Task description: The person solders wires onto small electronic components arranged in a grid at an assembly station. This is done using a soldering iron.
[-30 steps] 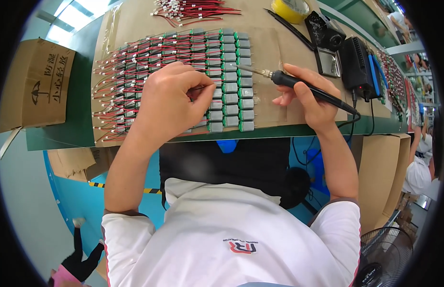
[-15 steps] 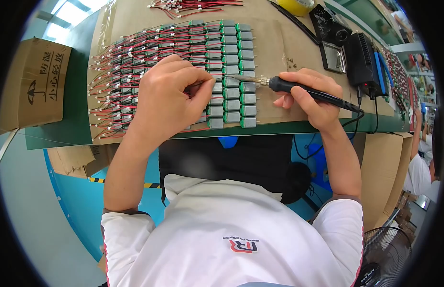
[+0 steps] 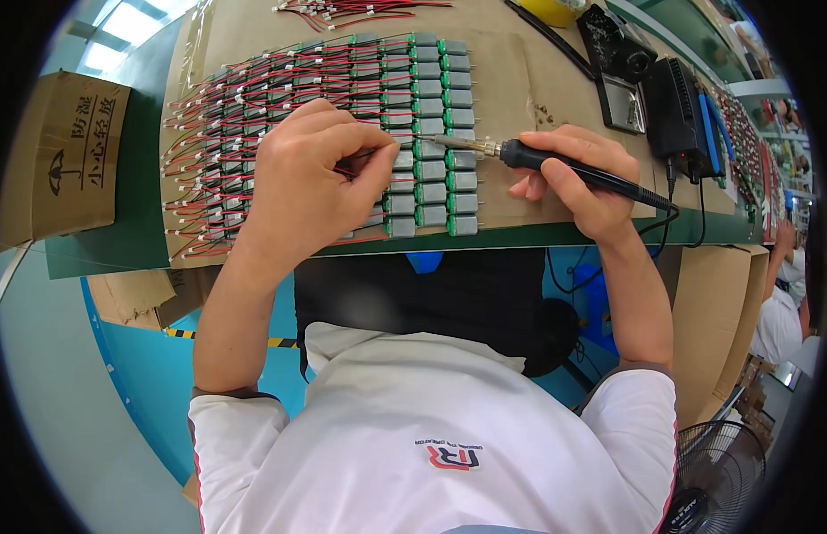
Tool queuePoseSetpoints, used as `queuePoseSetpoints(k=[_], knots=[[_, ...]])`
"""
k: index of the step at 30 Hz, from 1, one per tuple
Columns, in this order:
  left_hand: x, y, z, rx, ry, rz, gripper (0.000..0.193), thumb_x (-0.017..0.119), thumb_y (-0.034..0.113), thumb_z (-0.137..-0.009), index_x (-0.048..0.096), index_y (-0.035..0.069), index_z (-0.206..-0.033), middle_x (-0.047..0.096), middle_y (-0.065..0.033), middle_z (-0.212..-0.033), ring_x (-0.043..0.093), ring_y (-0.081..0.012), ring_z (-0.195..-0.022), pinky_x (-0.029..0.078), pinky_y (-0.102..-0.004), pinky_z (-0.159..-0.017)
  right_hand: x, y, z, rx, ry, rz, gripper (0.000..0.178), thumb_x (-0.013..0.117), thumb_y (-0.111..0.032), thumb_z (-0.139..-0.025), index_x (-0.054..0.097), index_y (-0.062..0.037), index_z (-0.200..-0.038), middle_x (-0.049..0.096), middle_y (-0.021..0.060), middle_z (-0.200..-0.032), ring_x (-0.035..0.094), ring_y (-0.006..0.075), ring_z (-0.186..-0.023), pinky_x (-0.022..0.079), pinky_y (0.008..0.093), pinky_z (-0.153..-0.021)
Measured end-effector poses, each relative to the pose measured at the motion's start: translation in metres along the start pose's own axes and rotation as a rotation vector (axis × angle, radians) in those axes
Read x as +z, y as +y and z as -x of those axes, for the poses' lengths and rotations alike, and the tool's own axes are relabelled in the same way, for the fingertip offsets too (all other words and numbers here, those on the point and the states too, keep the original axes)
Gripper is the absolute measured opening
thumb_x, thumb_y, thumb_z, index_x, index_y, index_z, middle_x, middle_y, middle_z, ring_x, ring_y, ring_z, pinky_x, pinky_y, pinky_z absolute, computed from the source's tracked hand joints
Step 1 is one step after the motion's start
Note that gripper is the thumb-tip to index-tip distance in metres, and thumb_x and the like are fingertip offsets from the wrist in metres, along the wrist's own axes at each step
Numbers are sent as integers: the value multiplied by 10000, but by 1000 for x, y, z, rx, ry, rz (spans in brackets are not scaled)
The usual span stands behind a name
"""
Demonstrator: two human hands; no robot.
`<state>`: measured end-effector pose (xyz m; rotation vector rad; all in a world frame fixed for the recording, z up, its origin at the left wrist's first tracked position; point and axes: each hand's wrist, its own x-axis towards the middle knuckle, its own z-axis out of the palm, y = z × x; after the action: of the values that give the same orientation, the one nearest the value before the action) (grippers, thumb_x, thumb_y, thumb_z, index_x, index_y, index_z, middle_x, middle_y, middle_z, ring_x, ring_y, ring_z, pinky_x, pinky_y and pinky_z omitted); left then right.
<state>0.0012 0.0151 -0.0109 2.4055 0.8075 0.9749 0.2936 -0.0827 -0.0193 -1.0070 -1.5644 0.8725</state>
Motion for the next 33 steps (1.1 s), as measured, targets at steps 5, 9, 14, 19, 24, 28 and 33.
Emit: queuePoseSetpoints(k=[5,9,14,19,24,28,33], knots=[[0,1,0,0,7,18,55,829,-10,-815,790,3,-852,648,-45,-670,574,-169,-660,452,-305,-564,-1,1,0,-12,-1,11,275,642,91,-934,744,141,-1184,750,168,-873,758,182,-714,656,306,-679],[0,-1,0,-7,14,28,58,829,-12,-814,788,3,-851,647,-46,-668,578,-166,-662,449,-299,-560,-1,2,-1,-20,-8,13,275,644,92,-930,744,140,-1182,752,168,-880,760,180,-715,653,303,-676],[0,-1,0,17,7,10,58,828,-14,-813,791,4,-855,652,-48,-672,578,-172,-665,454,-305,-568,-2,2,0,-33,-15,34,278,653,87,-923,752,125,-1180,757,175,-902,769,180,-719,640,289,-662],[0,-1,1,14,0,3,59,828,-16,-807,793,5,-850,653,-48,-673,577,-176,-671,452,-311,-569,-2,3,0,-37,-24,51,282,664,80,-913,760,113,-1176,760,183,-913,776,185,-715,630,276,-650],[0,-1,1,25,-1,0,63,827,-20,-802,793,7,-849,651,-47,-672,569,-180,-668,446,-314,-567,-2,3,1,-44,-20,60,286,667,77,-901,764,113,-1167,761,186,-913,777,184,-712,634,279,-646],[0,-1,1,19,-9,-8,67,825,-24,-799,793,6,-850,653,-46,-676,567,-181,-672,445,-313,-566,-1,3,1,-45,-19,70,286,670,74,-897,766,110,-1164,760,185,-911,777,183,-711,639,281,-649],[0,-1,1,16,-11,-6,73,825,-24,-797,797,8,-857,658,-46,-683,571,-181,-681,448,-313,-567,-2,3,0,-43,-22,68,288,673,68,-897,770,105,-1165,759,183,-908,776,181,-709,641,280,-648]])
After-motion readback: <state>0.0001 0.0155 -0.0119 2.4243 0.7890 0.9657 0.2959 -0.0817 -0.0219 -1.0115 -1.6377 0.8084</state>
